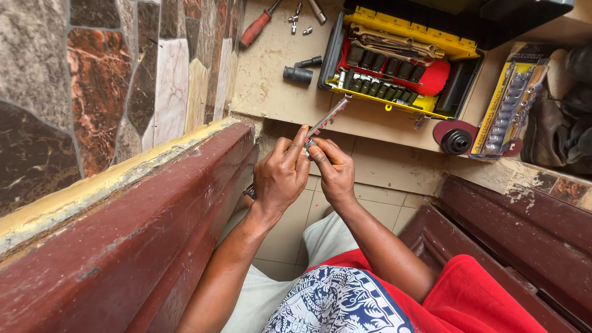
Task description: The person sits on the floor and assembles a socket set by attaching various sockets to a metal holder. They pick up sockets from a toolbox and the floor, then slide them onto the holder one by one.
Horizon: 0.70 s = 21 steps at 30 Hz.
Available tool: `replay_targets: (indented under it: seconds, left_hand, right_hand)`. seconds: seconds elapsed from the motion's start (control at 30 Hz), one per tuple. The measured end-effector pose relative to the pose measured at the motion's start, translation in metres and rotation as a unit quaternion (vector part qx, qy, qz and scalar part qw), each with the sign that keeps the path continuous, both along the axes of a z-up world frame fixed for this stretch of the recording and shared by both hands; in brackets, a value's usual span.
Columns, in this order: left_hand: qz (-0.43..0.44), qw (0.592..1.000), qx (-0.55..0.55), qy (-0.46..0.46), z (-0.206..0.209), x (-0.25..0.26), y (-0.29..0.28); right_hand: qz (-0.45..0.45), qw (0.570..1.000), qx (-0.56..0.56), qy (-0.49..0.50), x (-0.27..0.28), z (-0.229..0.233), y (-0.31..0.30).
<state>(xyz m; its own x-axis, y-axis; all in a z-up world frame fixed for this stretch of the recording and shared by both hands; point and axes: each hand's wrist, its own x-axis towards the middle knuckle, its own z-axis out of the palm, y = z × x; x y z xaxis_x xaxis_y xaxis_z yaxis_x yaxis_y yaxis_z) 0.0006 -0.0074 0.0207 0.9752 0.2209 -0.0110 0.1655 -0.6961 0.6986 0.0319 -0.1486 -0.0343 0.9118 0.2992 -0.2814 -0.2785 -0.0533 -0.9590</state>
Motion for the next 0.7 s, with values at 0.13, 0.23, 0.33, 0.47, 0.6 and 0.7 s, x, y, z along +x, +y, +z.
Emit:
replay_targets:
  seconds: [0.13, 0.23, 0.33, 0.47, 0.6, 0.7]
  left_hand:
    - [-0.020, 1.000, 0.015, -0.010, 0.001, -0.002, -0.003]
    - [-0.020, 1.000, 0.004, 0.004, 0.001, 0.000, -0.001]
    - [-0.015, 0.999, -0.021, 0.029, 0.000, -0.001, -0.002]
    - [-0.017, 0.999, -0.023, 0.029, -0.001, -0.001, 0.001]
    - [-0.013, 0.999, -0.015, 0.039, -0.001, 0.000, 0.003]
    - [-0.014, 0.999, -0.014, 0.040, 0.000, 0.003, 0.003]
  right_hand:
    - [0.000, 0.992, -0.092, -0.081, 0.000, 0.012, -0.003]
    - [0.014, 0.980, -0.146, -0.132, 0.003, 0.017, -0.002]
    - [0.015, 0.987, -0.139, -0.081, 0.002, 0.016, -0.001]
    - [0.013, 0.991, -0.122, -0.045, 0.002, 0.005, -0.001]
    - [-0.003, 0.992, 0.061, 0.113, 0.005, -0.007, 0.000]
    - [-0.006, 0.999, -0.030, 0.034, -0.002, -0.007, 0.003]
